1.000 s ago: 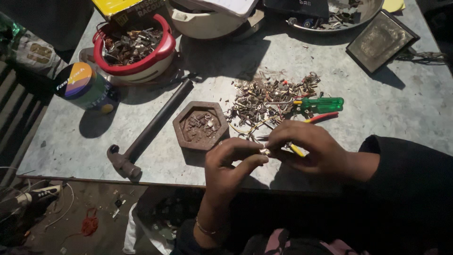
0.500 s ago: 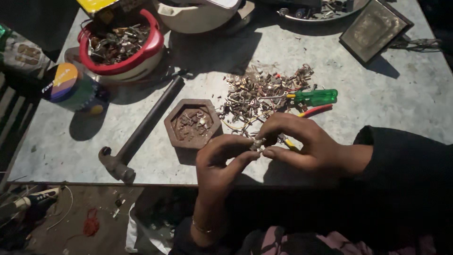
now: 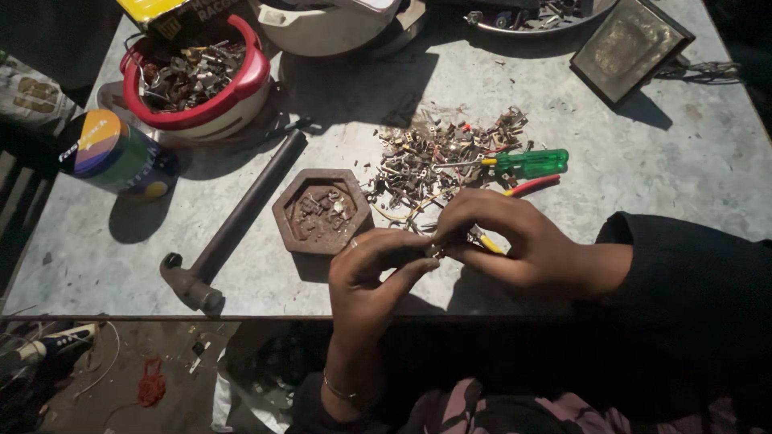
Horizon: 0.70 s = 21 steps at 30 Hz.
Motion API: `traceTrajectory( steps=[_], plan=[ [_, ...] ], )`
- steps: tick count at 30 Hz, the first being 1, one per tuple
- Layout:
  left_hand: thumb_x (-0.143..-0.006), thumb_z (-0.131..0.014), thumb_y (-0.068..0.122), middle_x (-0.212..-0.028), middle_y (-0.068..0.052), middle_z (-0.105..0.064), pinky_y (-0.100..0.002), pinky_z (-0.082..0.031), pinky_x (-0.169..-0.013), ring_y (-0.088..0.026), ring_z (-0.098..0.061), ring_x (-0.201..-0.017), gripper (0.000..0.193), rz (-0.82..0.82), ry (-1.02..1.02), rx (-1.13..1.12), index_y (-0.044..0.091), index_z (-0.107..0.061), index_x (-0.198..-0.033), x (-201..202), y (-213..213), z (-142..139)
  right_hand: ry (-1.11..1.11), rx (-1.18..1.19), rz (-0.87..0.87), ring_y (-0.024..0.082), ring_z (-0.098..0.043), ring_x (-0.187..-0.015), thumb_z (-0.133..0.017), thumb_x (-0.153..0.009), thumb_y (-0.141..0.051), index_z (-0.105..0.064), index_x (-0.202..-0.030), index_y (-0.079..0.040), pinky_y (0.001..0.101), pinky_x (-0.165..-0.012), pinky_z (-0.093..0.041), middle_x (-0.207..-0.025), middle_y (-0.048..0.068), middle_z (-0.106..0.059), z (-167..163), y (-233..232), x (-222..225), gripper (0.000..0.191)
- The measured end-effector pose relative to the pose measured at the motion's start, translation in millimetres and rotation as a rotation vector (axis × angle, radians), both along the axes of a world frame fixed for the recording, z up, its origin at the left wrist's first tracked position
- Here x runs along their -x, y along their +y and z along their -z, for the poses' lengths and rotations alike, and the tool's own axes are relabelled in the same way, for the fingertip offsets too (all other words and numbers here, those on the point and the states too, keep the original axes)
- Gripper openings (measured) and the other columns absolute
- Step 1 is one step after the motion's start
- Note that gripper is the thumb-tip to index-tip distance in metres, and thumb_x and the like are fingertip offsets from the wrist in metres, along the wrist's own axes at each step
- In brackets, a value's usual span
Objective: The person uses a hammer and pliers to manipulate small electronic components on a cluttered workbench. They repeatedly pick up small parts, strike them with the hammer, and use pliers to adjust or separate pieces, placing the results into a hexagonal container.
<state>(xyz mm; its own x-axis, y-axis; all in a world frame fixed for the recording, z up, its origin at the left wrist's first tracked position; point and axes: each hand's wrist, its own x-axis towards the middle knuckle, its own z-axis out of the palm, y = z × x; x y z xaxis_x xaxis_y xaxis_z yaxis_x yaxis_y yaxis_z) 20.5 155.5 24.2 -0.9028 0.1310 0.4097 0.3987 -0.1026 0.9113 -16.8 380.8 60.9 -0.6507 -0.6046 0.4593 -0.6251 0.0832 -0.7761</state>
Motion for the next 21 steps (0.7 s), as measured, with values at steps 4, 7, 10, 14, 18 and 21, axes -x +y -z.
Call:
traceTrajectory(
  steps=[4, 7, 10, 14, 18, 21],
  plan=[
    [-0.082, -0.082, -0.011, -0.104, -0.011, -0.075, -0.028, -0.062, -0.083, -0.016, -0.075, -0.095, 0.027, -0.005, 0.03, 0.009, -0.003, -0.075, -0.106, 0.9, 0.8, 0.0, -0.009, -0.062, 0.015, 0.02, -0.068, -0.097, -0.071, -0.092, -0.005, -0.067, -0.11, -0.004, 0.0342, -0.086, -0.053, -0.103, 0.007, -0.069, -2.5, 1.1, 1.8, 0.019],
    [-0.081, -0.083, -0.011, -0.102, -0.011, -0.076, -0.027, -0.061, -0.083, -0.016, -0.074, -0.095, 0.028, -0.022, 0.096, 0.051, -0.003, -0.075, -0.107, 1.1, 0.9, -0.5, 0.015, -0.088, 0.02, 0.02, -0.068, -0.097, -0.072, -0.091, -0.005, -0.068, -0.109, -0.005, 0.035, -0.085, -0.053, -0.103, 0.007, -0.069, -2.1, 1.3, 3.2, 0.018],
    [-0.081, -0.084, -0.01, -0.1, -0.01, -0.075, -0.027, -0.061, -0.081, -0.015, -0.074, -0.092, 0.027, -0.048, 0.072, 0.069, -0.003, -0.076, -0.106, 0.2, 0.5, -1.3, 0.017, -0.055, 0.014, 0.02, -0.069, -0.099, -0.071, -0.092, -0.006, -0.067, -0.11, -0.005, 0.0345, -0.086, -0.054, -0.105, 0.007, -0.069, -0.8, 1.2, 3.5, 0.018],
    [-0.082, -0.083, -0.01, -0.1, -0.01, -0.076, -0.026, -0.061, -0.081, -0.015, -0.075, -0.092, 0.026, -0.044, 0.057, 0.059, -0.003, -0.076, -0.106, 0.8, 1.0, -1.8, 0.12, -0.057, 0.019, 0.023, -0.066, -0.102, -0.074, -0.088, -0.007, -0.065, -0.111, -0.004, 0.0361, -0.09, -0.052, -0.107, 0.009, -0.067, 0.4, 1.7, 3.8, 0.025],
    [-0.081, -0.083, -0.01, -0.099, -0.01, -0.075, -0.026, -0.062, -0.08, -0.015, -0.075, -0.09, 0.026, -0.035, 0.04, 0.029, -0.002, -0.076, -0.105, 1.3, 1.8, -1.5, 0.008, -0.093, 0.041, 0.02, -0.069, -0.1, -0.074, -0.091, -0.006, -0.069, -0.11, -0.006, 0.0344, -0.087, -0.054, -0.104, 0.007, -0.069, 1.3, 1.7, 3.3, 0.02],
    [-0.081, -0.082, -0.01, -0.098, -0.01, -0.075, -0.026, -0.062, -0.079, -0.015, -0.075, -0.089, 0.025, -0.043, -0.001, 0.029, -0.003, -0.077, -0.105, 0.6, 1.7, -1.5, 0.085, -0.045, 0.037, 0.023, -0.066, -0.106, -0.076, -0.088, -0.007, -0.066, -0.111, -0.005, 0.0359, -0.091, -0.053, -0.109, 0.009, -0.066, 1.7, 1.6, 2.6, 0.026]
  ],
)
